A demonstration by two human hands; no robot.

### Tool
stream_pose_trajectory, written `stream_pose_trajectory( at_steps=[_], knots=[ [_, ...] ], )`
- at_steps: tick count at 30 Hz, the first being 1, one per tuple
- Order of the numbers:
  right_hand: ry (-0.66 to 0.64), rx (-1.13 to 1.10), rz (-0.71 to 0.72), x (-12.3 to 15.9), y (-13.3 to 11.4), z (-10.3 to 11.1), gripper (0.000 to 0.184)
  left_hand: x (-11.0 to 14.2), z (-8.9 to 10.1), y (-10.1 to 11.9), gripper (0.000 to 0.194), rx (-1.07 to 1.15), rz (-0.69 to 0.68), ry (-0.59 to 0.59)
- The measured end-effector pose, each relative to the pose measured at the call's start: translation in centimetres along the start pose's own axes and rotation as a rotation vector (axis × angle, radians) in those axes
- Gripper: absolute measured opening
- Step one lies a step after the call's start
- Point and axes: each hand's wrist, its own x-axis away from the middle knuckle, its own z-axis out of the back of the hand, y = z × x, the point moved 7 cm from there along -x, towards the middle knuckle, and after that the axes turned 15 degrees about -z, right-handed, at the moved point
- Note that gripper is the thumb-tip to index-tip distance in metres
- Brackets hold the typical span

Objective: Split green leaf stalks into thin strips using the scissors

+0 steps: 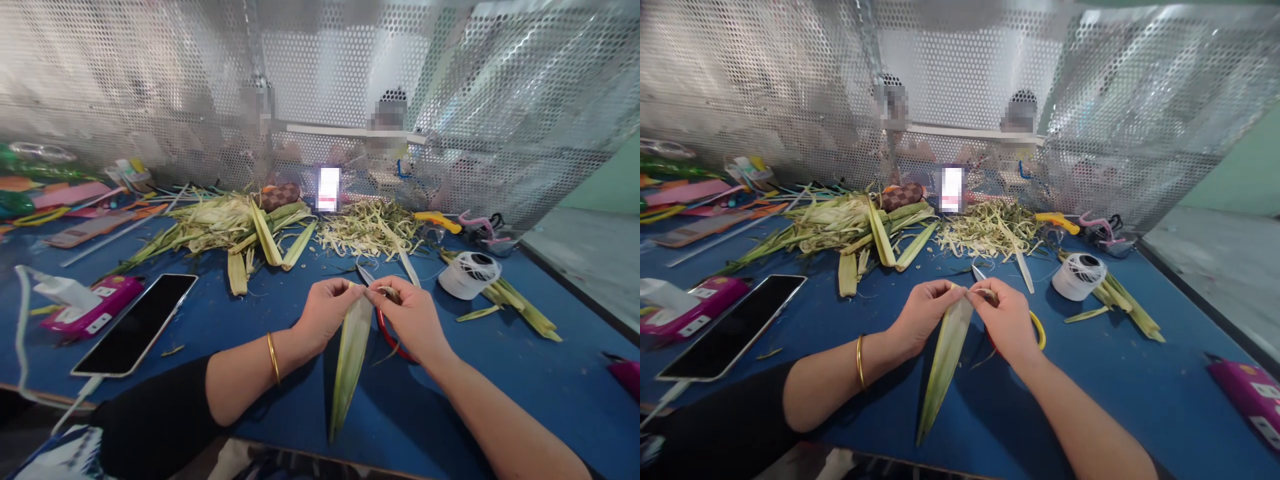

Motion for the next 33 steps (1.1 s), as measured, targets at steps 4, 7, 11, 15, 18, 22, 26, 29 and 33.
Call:
stream_pose_trajectory(
  at_steps=[4,7,11,15,18,22,26,29,33],
  knots=[
    [0.014,-0.007,-0.013,-0.1,0.2,0.1,0.031,0.0,0.0,0.1,0.03,0.019,0.007,0.003],
    [0.014,0.005,-0.01,-0.1,0.3,0.0,0.03,0.1,-0.1,0.0,0.028,0.031,0.038,0.012],
    [0.011,0.036,0.019,0.0,0.2,0.0,0.025,0.2,0.0,-0.1,0.024,0.025,0.06,0.029],
    [0.029,0.112,0.131,0.5,-0.4,0.0,0.015,0.2,0.0,-0.2,0.021,0.051,0.075,0.046],
    [0.057,0.176,0.268,1.1,-1.1,0.0,0.01,0.3,0.0,-0.3,0.02,0.082,0.098,0.051],
    [0.055,0.115,0.182,0.9,-0.8,0.0,0.012,0.3,-0.2,-0.3,0.025,0.111,0.093,0.039],
    [-0.041,-0.081,-0.112,0.3,1.1,-0.8,0.031,0.3,-0.2,-0.2,0.029,0.123,0.071,0.048],
    [-0.06,-0.15,-0.182,0.2,1.9,-1.3,0.036,0.3,0.0,-0.4,0.03,0.088,0.046,0.059],
    [-0.025,-0.142,-0.134,0.2,2.0,-1.4,0.032,0.2,0.3,-0.7,0.032,-0.001,0.02,0.058]
  ],
)
